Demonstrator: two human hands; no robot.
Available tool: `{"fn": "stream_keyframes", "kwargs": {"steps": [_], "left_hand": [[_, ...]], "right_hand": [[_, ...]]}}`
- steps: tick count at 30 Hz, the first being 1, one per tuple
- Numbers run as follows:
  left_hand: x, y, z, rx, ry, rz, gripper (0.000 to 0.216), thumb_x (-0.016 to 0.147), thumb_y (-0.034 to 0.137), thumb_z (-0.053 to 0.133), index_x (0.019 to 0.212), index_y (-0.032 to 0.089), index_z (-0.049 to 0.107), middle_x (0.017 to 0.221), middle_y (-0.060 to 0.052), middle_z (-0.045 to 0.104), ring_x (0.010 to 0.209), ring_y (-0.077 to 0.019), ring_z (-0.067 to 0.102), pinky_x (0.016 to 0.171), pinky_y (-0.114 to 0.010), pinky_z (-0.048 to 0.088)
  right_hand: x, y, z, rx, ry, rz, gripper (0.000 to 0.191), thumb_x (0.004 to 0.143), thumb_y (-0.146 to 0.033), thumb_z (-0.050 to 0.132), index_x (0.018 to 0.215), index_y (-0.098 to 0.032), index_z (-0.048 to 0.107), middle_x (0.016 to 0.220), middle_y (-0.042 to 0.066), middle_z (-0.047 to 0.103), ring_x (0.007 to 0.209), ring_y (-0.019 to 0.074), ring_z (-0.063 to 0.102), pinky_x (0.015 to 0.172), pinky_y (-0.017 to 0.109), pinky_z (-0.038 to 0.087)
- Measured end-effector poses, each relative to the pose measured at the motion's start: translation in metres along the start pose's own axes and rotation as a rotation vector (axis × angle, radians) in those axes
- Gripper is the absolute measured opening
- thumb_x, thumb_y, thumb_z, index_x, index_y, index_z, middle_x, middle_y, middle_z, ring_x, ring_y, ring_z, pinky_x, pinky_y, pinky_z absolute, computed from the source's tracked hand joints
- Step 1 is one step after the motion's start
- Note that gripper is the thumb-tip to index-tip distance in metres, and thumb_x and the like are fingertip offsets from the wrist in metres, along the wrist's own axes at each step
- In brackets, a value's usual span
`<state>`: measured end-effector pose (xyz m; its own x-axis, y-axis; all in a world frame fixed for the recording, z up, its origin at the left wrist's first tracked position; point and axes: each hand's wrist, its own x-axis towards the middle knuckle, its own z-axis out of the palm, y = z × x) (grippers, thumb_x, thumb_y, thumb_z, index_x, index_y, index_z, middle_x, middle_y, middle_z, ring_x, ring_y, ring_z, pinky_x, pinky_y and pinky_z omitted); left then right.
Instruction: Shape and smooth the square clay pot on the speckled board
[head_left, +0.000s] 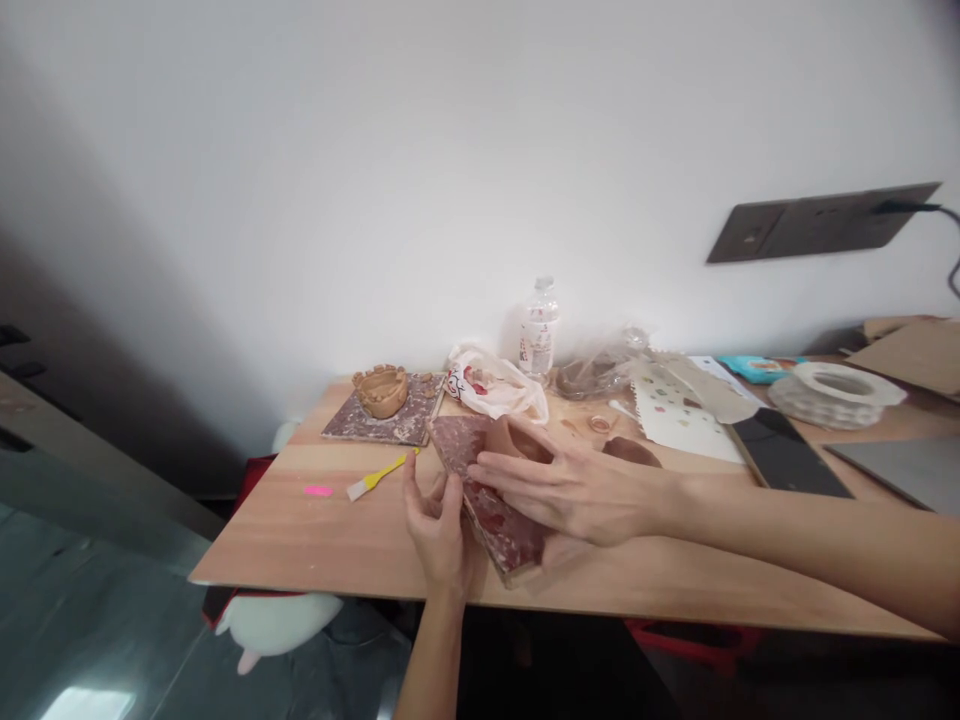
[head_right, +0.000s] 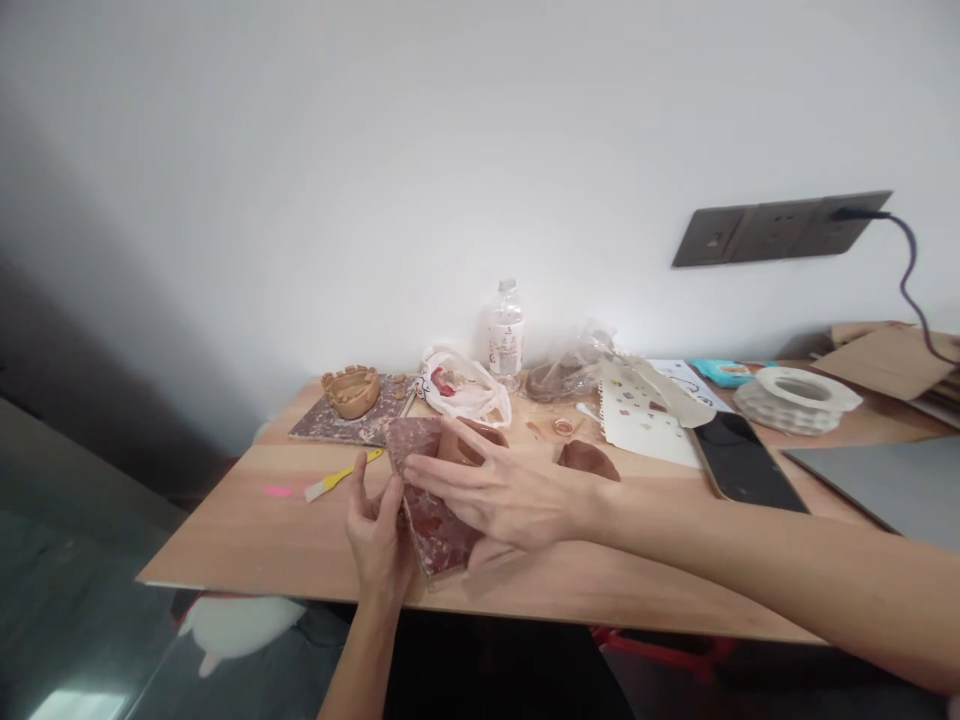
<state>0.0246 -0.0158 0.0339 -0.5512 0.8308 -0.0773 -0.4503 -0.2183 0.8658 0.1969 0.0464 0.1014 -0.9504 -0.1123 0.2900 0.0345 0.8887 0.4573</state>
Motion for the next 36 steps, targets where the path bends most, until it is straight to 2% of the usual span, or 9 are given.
{"fn": "stream_keyframes", "kwargs": {"steps": [3, 5, 8, 10, 14, 18, 24, 30, 36], "left_hand": [[-0.001, 0.002, 0.001, 0.027, 0.012, -0.008, 0.099, 0.068, 0.040, 0.081, 0.151, 0.025, 0.031, 0.098, -0.006, 0.075, 0.094, -0.0223, 0.073, 0.079, -0.030, 0.057], [-0.001, 0.003, 0.000, 0.053, 0.028, -0.019, 0.097, 0.070, 0.039, 0.080, 0.152, 0.025, 0.030, 0.096, -0.005, 0.074, 0.091, -0.0216, 0.073, 0.079, -0.030, 0.058], [0.002, 0.000, -0.007, 0.137, 0.067, -0.037, 0.090, 0.075, 0.038, 0.076, 0.151, 0.025, 0.032, 0.099, -0.005, 0.073, 0.094, -0.0210, 0.072, 0.083, -0.031, 0.057], [0.005, -0.003, -0.015, 0.239, 0.115, -0.052, 0.085, 0.077, 0.037, 0.075, 0.150, 0.025, 0.034, 0.105, -0.007, 0.072, 0.097, -0.0209, 0.071, 0.086, -0.032, 0.056], [0.011, -0.007, -0.029, 0.310, 0.132, -0.065, 0.084, 0.075, 0.037, 0.076, 0.149, 0.026, 0.036, 0.125, -0.012, 0.066, 0.106, -0.0236, 0.068, 0.088, -0.034, 0.056], [0.008, 0.002, -0.035, 0.244, 0.108, -0.152, 0.082, 0.073, 0.029, 0.077, 0.146, 0.023, 0.041, 0.129, -0.015, 0.065, 0.101, -0.0237, 0.071, 0.084, -0.034, 0.058], [0.004, 0.028, -0.036, 0.227, -0.037, -0.203, 0.064, 0.060, 0.030, 0.084, 0.120, 0.017, 0.067, 0.103, -0.012, 0.077, 0.098, -0.0296, 0.073, 0.089, -0.040, 0.057], [0.013, 0.040, -0.033, 0.262, -0.143, -0.197, 0.062, 0.055, 0.031, 0.086, 0.114, 0.017, 0.072, 0.113, -0.014, 0.075, 0.112, -0.0325, 0.068, 0.095, -0.040, 0.055], [0.018, 0.037, -0.035, 0.314, -0.129, -0.166, 0.055, 0.055, 0.035, 0.085, 0.106, 0.017, 0.075, 0.116, -0.013, 0.074, 0.125, -0.0340, 0.059, 0.107, -0.043, 0.046]], "right_hand": [[-0.015, -0.002, -0.009, 0.031, 0.070, -0.044, 0.038, 0.097, -0.016, 0.034, 0.101, -0.016, 0.071, 0.142, 0.012, 0.056, 0.145, 0.0220, 0.031, 0.123, 0.056, 0.009], [-0.028, 0.003, -0.015, 0.082, 0.125, 0.005, 0.038, 0.101, -0.025, 0.033, 0.105, -0.016, 0.070, 0.141, 0.013, 0.056, 0.144, 0.0228, 0.031, 0.122, 0.054, 0.019], [-0.053, 0.020, -0.018, 0.182, 0.218, 0.271, 0.038, 0.101, -0.041, 0.041, 0.119, -0.019, 0.065, 0.139, 0.015, 0.054, 0.141, 0.0278, 0.035, 0.112, 0.055, 0.036], [-0.073, 0.032, -0.014, 0.244, 0.251, 0.485, 0.035, 0.099, -0.042, 0.045, 0.120, -0.022, 0.065, 0.137, 0.015, 0.054, 0.136, 0.0300, 0.041, 0.107, 0.055, 0.041], [-0.116, 0.048, 0.007, 0.316, 0.122, 0.792, 0.042, 0.101, -0.043, 0.037, 0.101, -0.021, 0.073, 0.122, 0.014, 0.058, 0.116, 0.0280, 0.056, 0.095, 0.050, 0.050], [-0.144, 0.055, 0.030, 0.333, -0.093, 0.953, 0.059, 0.100, -0.054, 0.028, 0.084, -0.022, 0.074, 0.104, 0.012, 0.060, 0.102, 0.0274, 0.056, 0.093, 0.051, 0.049], [-0.155, 0.058, 0.050, 0.367, -0.249, 0.998, 0.067, 0.100, -0.057, 0.019, 0.089, -0.023, 0.076, 0.105, 0.013, 0.058, 0.104, 0.0285, 0.050, 0.095, 0.053, 0.046], [-0.151, 0.059, 0.057, 0.369, -0.279, 1.017, 0.068, 0.098, -0.062, 0.022, 0.086, -0.023, 0.076, 0.106, 0.014, 0.059, 0.109, 0.0313, 0.049, 0.094, 0.053, 0.045], [-0.146, 0.065, 0.052, 0.362, -0.378, 1.033, 0.068, 0.098, -0.063, 0.021, 0.094, -0.023, 0.077, 0.112, 0.016, 0.056, 0.113, 0.0337, 0.046, 0.096, 0.052, 0.042]]}}
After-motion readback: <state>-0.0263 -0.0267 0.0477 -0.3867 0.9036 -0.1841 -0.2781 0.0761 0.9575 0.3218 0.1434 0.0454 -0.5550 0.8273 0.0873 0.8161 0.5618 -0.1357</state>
